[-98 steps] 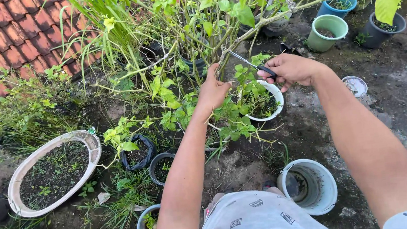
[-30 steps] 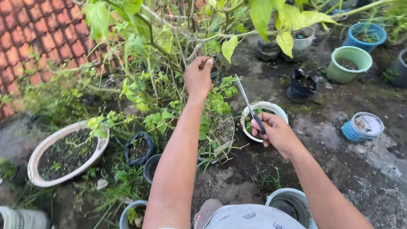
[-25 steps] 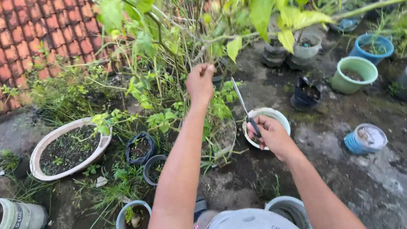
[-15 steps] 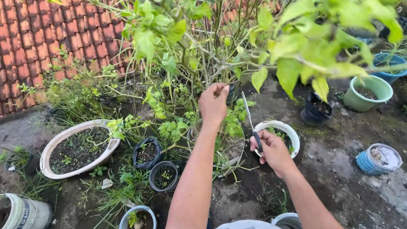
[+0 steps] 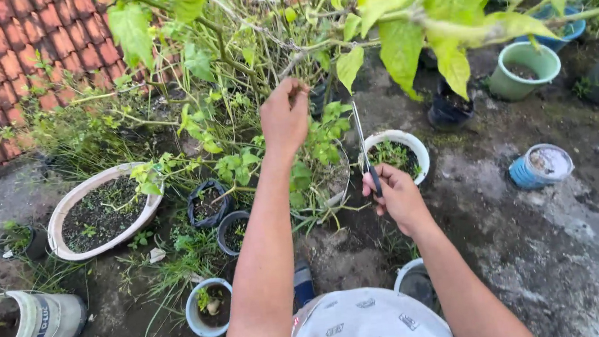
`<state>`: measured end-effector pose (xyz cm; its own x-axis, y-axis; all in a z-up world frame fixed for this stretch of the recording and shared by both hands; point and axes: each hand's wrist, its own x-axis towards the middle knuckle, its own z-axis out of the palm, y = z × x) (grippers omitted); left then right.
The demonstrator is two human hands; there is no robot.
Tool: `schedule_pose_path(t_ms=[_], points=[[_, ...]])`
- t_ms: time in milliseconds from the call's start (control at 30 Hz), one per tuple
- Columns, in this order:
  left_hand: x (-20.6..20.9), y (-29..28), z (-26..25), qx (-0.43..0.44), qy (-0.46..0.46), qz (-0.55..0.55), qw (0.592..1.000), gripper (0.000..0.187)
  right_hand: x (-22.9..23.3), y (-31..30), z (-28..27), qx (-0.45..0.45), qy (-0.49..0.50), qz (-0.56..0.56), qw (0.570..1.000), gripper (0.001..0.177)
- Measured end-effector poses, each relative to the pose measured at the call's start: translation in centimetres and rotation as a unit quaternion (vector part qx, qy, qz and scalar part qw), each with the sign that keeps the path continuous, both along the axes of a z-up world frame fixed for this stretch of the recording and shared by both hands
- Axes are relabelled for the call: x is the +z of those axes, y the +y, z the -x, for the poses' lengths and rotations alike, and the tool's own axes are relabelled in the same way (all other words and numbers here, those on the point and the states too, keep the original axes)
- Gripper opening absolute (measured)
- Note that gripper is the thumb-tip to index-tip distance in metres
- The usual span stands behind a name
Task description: Pruning leaves and stems from potted plants using scissors
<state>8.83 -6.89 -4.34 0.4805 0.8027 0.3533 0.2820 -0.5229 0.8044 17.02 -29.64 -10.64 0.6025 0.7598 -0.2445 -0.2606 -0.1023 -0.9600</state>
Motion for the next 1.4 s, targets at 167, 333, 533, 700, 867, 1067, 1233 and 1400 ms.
schedule_pose_path(t_ms=[167,333,533,700,867,1067,1233,1400], points=[[1.8,-1.4,0.1,-0.071,0.013,0.011,0.997,0.013,1.7,1.4,-2.2,0.033,-0.071,0.027,0.997,0.015],[4.2,-3.2,1.5,-0.103,0.006,0.008,0.995,0.018,8.9,3.1,-5.3,0.116,-0.217,0.072,0.967,0.015],[4.3,-4.3,2.2,-0.117,0.073,-0.015,0.99,0.022,9.9,3.0,-6.2,0.14,-0.243,0.113,0.953,0.016],[4.2,-4.4,2.4,-0.141,0.088,-0.047,0.985,0.016,4.9,3.8,-5.4,0.089,-0.171,0.022,0.981,0.012],[4.5,-4.4,2.3,-0.134,0.101,-0.068,0.983,0.019,6.4,5.1,-7.7,0.08,-0.25,-0.004,0.965,0.005],[4.3,-4.8,1.5,-0.125,0.193,-0.127,0.965,0.023,13.2,5.4,-10.1,0.11,-0.399,-0.004,0.91,0.006],[4.0,-4.8,1.8,-0.131,0.254,-0.164,0.944,0.022,12.5,9.0,-15.6,0.125,-0.518,0.075,0.843,0.016],[3.3,-4.1,1.2,-0.047,0.343,-0.173,0.922,0.018,17.0,9.9,-13.1,0.146,-0.519,0.223,0.813,0.016]])
